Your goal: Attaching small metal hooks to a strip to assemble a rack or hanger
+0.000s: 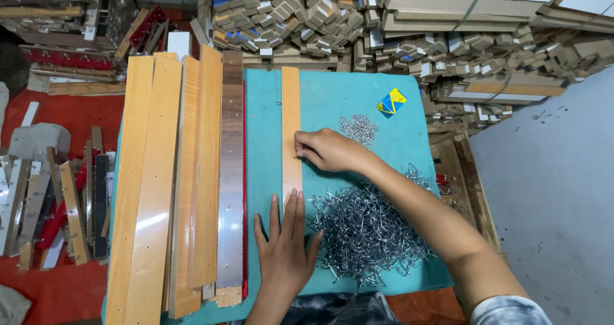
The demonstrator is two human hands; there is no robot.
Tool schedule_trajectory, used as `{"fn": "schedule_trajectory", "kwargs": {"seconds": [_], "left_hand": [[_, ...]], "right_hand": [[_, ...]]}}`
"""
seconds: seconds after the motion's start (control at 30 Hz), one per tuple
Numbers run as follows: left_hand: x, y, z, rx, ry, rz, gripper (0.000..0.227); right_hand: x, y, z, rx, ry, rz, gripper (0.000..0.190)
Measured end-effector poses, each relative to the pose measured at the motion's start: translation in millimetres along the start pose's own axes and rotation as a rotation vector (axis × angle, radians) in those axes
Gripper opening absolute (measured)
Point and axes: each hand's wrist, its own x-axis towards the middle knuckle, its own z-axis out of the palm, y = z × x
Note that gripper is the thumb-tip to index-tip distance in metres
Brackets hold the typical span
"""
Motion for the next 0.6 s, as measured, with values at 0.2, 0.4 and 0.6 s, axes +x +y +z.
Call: {"fn": "schedule_trajectory", "kwargs": {"seconds": [0.2,0.4,0.6], "left_hand": [[0.8,0.2,0.2,-0.007,0.0,-0.004,0.076],[0.5,0.7,-0.7,-0.019,0.013,-0.005,0.075],[-0.1,1.8,-1.6,0.098,0.041,-0.001,0.077]], "right_hand": [[12.3,-15.4,3.7,-0.263,-0.061,-0.047,0.005],[33.4,-8.9,15.6,-0.648,-0.172,-0.199,0.013],[38.3,-2.2,32.3,-0.824,-0.162,-0.265,0.012]]}}
